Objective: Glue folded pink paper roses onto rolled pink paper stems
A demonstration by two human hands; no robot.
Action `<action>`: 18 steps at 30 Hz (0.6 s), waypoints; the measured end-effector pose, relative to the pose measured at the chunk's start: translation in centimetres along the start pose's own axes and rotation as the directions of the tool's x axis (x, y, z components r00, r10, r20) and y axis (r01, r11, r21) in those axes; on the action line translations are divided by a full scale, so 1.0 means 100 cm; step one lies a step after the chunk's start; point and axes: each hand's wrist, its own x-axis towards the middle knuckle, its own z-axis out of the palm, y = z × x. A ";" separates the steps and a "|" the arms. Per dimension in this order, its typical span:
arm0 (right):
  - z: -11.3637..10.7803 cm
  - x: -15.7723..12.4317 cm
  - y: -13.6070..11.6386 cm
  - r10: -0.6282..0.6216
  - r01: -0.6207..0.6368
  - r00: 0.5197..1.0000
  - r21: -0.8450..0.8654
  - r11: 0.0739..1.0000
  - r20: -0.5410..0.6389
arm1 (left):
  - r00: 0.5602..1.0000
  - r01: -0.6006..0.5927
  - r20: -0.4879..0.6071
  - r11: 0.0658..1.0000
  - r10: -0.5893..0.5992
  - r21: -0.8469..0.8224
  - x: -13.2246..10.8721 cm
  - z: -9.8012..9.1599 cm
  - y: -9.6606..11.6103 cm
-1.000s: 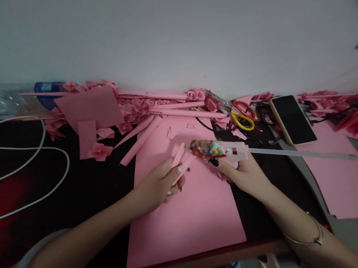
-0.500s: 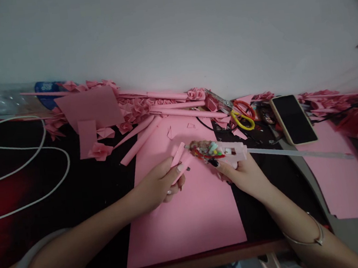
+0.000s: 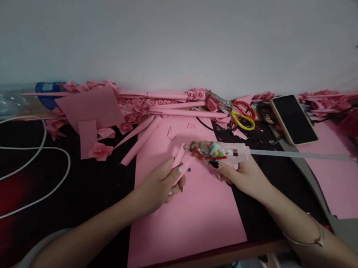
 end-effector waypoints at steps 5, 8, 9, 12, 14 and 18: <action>0.000 0.000 -0.001 0.016 -0.016 1.000 0.005 1.000 -0.010 | 1.000 0.013 -0.003 1.000 -0.013 0.002 0.000 0.000 0.001; -0.001 0.000 0.000 0.022 -0.022 0.999 -0.005 1.000 -0.025 | 1.000 -0.005 0.002 1.000 0.005 0.000 -0.001 0.000 0.000; -0.001 0.000 0.000 0.012 -0.012 1.000 -0.006 1.000 -0.005 | 1.000 0.000 -0.003 1.000 0.000 0.000 -0.001 -0.001 -0.001; -0.001 0.001 -0.001 0.007 -0.007 1.000 -0.024 1.000 -0.001 | 1.000 0.005 -0.001 1.000 -0.005 0.004 -0.001 -0.001 -0.001; -0.001 0.001 -0.002 0.012 -0.014 0.999 -0.042 0.999 -0.033 | 1.000 -0.004 0.008 1.000 0.004 0.015 -0.001 0.000 0.000; -0.001 0.000 -0.003 0.006 -0.006 1.000 -0.038 0.999 -0.017 | 1.000 0.006 0.000 0.999 -0.006 0.034 -0.001 0.000 0.001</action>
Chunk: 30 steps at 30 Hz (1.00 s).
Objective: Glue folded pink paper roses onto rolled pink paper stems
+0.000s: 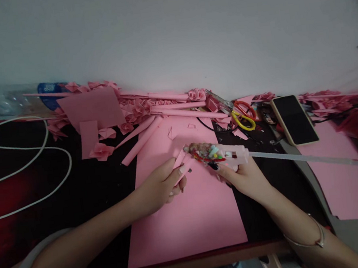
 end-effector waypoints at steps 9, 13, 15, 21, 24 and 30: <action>0.002 -0.001 0.000 -0.065 0.065 0.998 -0.001 0.998 0.014 | 1.000 0.016 -0.015 1.000 -0.016 -0.016 0.001 0.001 0.002; 0.002 -0.001 0.000 -0.093 0.095 0.994 -0.025 0.995 0.057 | 1.000 0.002 -0.010 0.999 -0.003 -0.035 0.000 0.001 0.003; 0.001 -0.001 0.000 -0.101 0.103 0.994 -0.042 0.994 0.044 | 1.000 -0.001 -0.006 0.999 0.001 -0.040 0.000 0.001 0.003; 0.000 0.000 -0.001 -0.114 0.117 0.992 -0.056 0.992 0.058 | 1.000 0.004 -0.022 0.999 -0.005 -0.036 0.000 0.001 0.003; 0.000 0.000 0.000 -0.121 0.123 0.992 -0.060 0.991 0.037 | 1.000 0.016 -0.023 0.999 -0.017 -0.033 0.000 0.001 0.004; 0.000 0.000 -0.003 -0.106 0.108 0.994 -0.068 0.992 0.029 | 1.000 0.006 -0.012 0.999 -0.006 -0.039 0.000 0.001 0.003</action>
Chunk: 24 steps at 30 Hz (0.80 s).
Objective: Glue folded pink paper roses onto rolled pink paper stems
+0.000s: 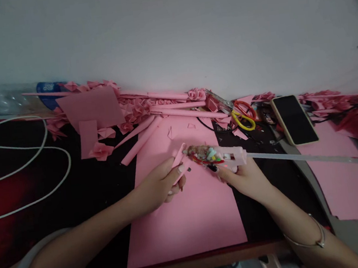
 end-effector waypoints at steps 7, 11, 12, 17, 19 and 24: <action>-0.003 0.000 0.003 -0.025 0.025 1.000 -0.023 0.999 -0.007 | 1.000 -0.001 -0.012 1.000 0.001 -0.003 0.000 -0.001 -0.001; -0.003 0.000 0.004 -0.027 0.027 0.999 -0.047 0.999 -0.017 | 1.000 0.013 -0.027 1.000 -0.014 -0.020 -0.001 0.001 0.000; -0.002 0.000 0.004 -0.031 0.031 1.000 -0.041 0.999 0.000 | 0.999 0.017 -0.030 1.000 -0.018 -0.019 -0.001 0.001 0.001; 0.000 0.001 0.002 -0.055 0.056 0.998 -0.029 0.998 0.039 | 1.000 0.012 -0.017 1.000 -0.012 -0.005 -0.001 0.003 0.005; 0.000 0.001 0.002 -0.057 0.057 0.998 -0.008 0.998 0.034 | 1.000 -0.001 -0.009 1.000 0.001 -0.003 -0.001 0.003 0.004; 0.001 0.000 -0.001 0.040 -0.046 0.998 0.135 0.990 0.050 | 1.000 -0.011 0.012 1.000 0.012 -0.017 0.000 0.001 0.000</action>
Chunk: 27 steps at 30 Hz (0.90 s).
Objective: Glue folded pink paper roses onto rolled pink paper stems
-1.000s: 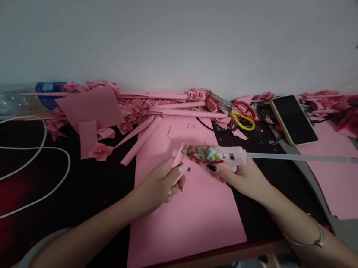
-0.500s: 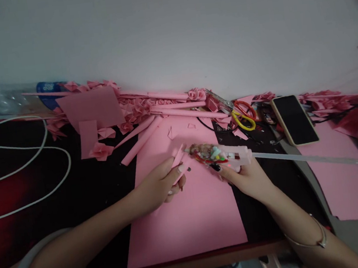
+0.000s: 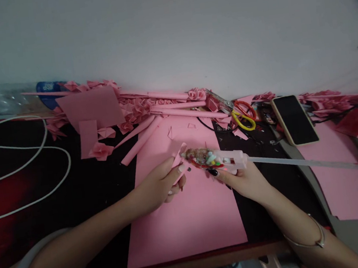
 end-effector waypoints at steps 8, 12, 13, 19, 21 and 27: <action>-0.001 0.001 -0.001 0.067 -0.066 0.998 0.101 0.993 -0.006 | 1.000 0.004 -0.013 1.000 -0.004 0.011 -0.001 0.001 0.002; 0.000 0.000 0.000 0.096 -0.092 0.995 0.140 0.986 -0.025 | 0.999 0.032 -0.025 0.999 -0.031 0.010 -0.001 0.003 0.004; 0.000 0.000 0.000 0.097 -0.093 0.995 0.148 0.985 -0.018 | 0.999 0.033 -0.025 0.999 -0.033 0.009 -0.001 0.003 0.004; -0.001 -0.001 0.003 0.088 -0.086 0.996 0.147 0.985 -0.008 | 0.998 0.061 -0.033 0.998 -0.061 0.017 0.001 0.000 0.001; -0.002 -0.001 0.002 0.085 -0.084 0.996 0.141 0.986 0.002 | 0.998 0.062 -0.025 0.998 -0.061 0.011 0.001 -0.001 0.000; 0.000 0.001 -0.003 0.048 -0.052 0.998 0.091 0.994 0.051 | 1.000 -0.013 0.002 1.000 0.013 0.016 0.001 -0.001 -0.001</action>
